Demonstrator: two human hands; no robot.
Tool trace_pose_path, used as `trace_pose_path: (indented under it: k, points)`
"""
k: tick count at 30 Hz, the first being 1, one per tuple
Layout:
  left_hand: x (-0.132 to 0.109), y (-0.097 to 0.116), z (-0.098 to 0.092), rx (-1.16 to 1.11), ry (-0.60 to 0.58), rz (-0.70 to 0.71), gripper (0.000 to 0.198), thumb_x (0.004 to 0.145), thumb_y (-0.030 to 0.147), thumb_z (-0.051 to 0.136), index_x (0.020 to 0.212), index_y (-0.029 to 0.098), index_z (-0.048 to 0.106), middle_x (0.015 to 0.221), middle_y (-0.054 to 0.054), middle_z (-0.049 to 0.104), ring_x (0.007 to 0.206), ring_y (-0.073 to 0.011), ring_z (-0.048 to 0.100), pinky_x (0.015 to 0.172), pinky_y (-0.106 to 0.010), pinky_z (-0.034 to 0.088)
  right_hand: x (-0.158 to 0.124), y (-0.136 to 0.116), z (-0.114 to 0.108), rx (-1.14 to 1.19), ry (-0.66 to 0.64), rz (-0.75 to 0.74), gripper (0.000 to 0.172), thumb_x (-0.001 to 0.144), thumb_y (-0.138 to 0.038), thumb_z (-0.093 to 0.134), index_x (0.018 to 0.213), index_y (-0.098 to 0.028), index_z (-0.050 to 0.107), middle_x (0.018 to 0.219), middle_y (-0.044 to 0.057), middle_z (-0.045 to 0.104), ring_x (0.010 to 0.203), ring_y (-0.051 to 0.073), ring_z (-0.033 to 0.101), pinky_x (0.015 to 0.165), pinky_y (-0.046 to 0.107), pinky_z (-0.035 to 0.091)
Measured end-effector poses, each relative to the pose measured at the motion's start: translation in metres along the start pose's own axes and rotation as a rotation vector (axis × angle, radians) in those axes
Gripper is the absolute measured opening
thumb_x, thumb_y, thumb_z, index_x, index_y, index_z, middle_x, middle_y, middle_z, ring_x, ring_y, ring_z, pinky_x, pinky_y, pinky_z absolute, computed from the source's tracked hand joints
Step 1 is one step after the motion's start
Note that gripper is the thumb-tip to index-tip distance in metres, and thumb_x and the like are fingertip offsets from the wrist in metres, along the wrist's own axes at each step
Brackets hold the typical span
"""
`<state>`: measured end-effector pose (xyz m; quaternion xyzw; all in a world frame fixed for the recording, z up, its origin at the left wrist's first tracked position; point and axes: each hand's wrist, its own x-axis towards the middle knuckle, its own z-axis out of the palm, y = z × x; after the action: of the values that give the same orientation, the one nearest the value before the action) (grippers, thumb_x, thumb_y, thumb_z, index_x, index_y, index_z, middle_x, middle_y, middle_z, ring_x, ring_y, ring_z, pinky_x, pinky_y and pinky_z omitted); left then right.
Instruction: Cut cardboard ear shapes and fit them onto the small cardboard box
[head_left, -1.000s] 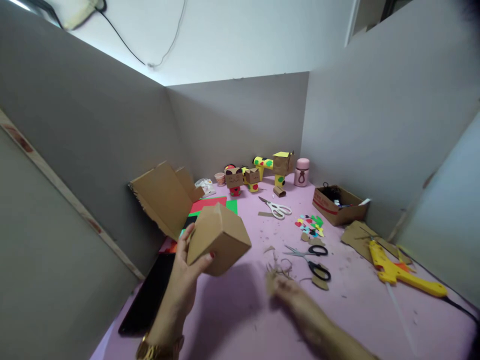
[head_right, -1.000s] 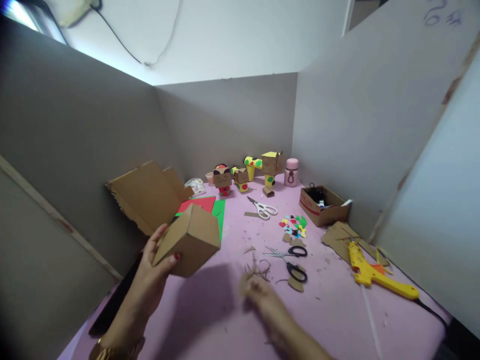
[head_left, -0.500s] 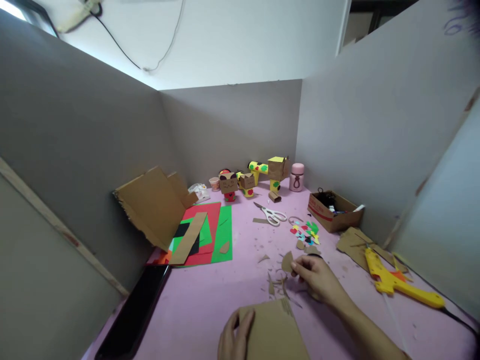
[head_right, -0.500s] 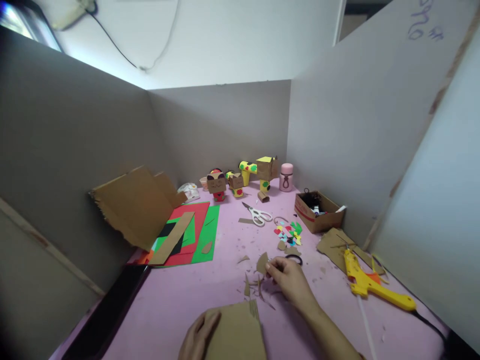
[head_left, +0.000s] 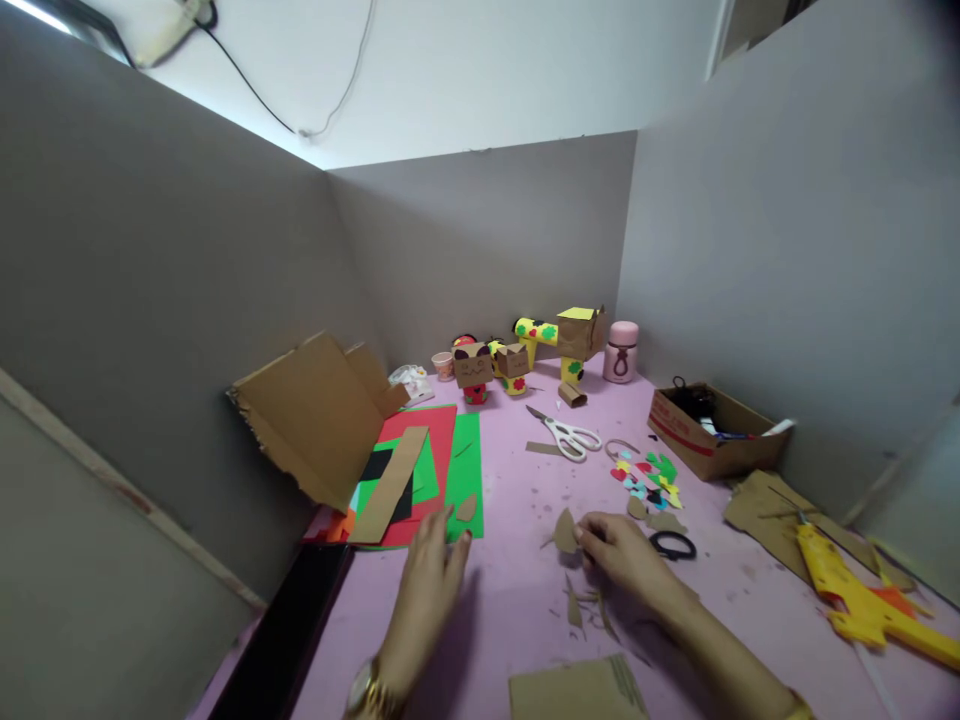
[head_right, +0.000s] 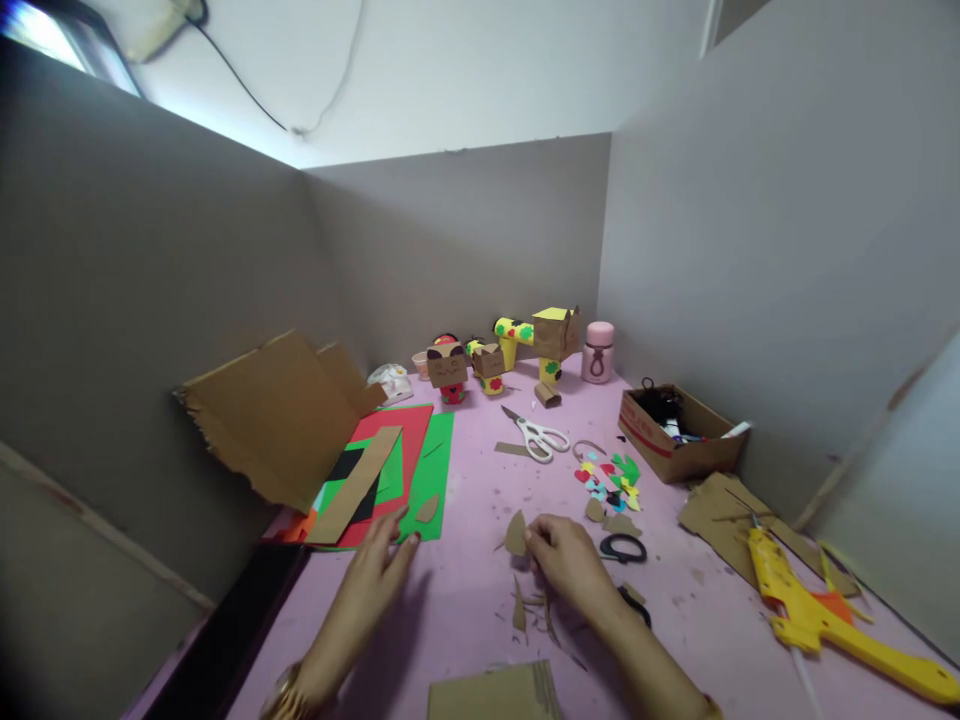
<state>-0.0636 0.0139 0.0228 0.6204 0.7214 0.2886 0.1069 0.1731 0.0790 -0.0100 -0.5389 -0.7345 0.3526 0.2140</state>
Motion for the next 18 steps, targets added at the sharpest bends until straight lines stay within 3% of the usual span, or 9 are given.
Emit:
trace_pose_path:
  k: [4, 7, 10, 12, 15, 18]
  points:
    - [0.046, 0.007, 0.018, 0.11, -0.002, -0.008, 0.033, 0.087, 0.027, 0.039, 0.099, 0.004, 0.06, 0.102, -0.022, 0.06, 0.103, -0.0324, 0.054, 0.09, -0.048, 0.041, 0.007, -0.019, 0.008, -0.091, -0.055, -0.023, 0.019, 0.089, -0.031, 0.051, 0.089, -0.014, 0.061, 0.083, 0.0, 0.065, 0.067, 0.012, 0.062, 0.063, 0.03, 0.052]
    - [0.055, 0.007, 0.03, 0.162, -0.003, -0.044, 0.026, 0.088, 0.027, 0.047, 0.103, 0.01, 0.058, 0.106, -0.014, 0.06, 0.096, -0.026, 0.058, 0.083, -0.046, 0.046, 0.014, -0.032, 0.015, -0.152, -0.098, -0.058, 0.018, 0.089, -0.03, 0.051, 0.091, -0.015, 0.061, 0.088, 0.001, 0.066, 0.071, 0.013, 0.063, 0.066, 0.031, 0.052]
    - [0.057, 0.002, 0.031, 0.161, -0.03, -0.07, 0.031, 0.085, 0.029, 0.054, 0.114, 0.018, 0.052, 0.116, -0.007, 0.056, 0.094, -0.0209, 0.059, 0.078, -0.042, 0.051, 0.02, -0.041, 0.021, -0.2, -0.12, -0.088, 0.018, 0.088, -0.03, 0.053, 0.088, -0.015, 0.062, 0.087, 0.001, 0.066, 0.073, 0.014, 0.063, 0.068, 0.033, 0.051]
    - [0.056, -0.002, 0.026, 0.133, -0.064, -0.068, 0.024, 0.086, 0.029, 0.051, 0.105, 0.014, 0.056, 0.103, -0.007, 0.062, 0.087, -0.0194, 0.061, 0.075, -0.039, 0.051, 0.017, -0.042, 0.025, -0.218, -0.098, -0.091, 0.019, 0.085, -0.031, 0.056, 0.079, -0.015, 0.064, 0.079, 0.001, 0.068, 0.074, 0.016, 0.063, 0.07, 0.033, 0.049]
    - [0.045, -0.006, 0.016, 0.071, -0.099, -0.049, 0.026, 0.089, 0.032, 0.042, 0.082, 0.014, 0.059, 0.076, -0.003, 0.067, 0.071, -0.0168, 0.063, 0.063, -0.028, 0.048, -0.008, -0.033, 0.029, -0.216, -0.028, -0.082, 0.019, 0.082, -0.031, 0.059, 0.071, -0.018, 0.067, 0.073, 0.003, 0.07, 0.081, 0.019, 0.064, 0.071, 0.029, 0.046]
    - [0.027, -0.008, 0.011, 0.064, -0.099, -0.058, 0.025, 0.088, 0.032, 0.038, 0.087, 0.016, 0.056, 0.075, -0.004, 0.069, 0.069, -0.0184, 0.065, 0.057, -0.025, 0.045, -0.06, -0.007, 0.033, -0.217, 0.048, -0.078, 0.015, 0.083, -0.031, 0.058, 0.084, -0.019, 0.067, 0.087, 0.005, 0.07, 0.087, 0.02, 0.064, 0.073, 0.029, 0.047]
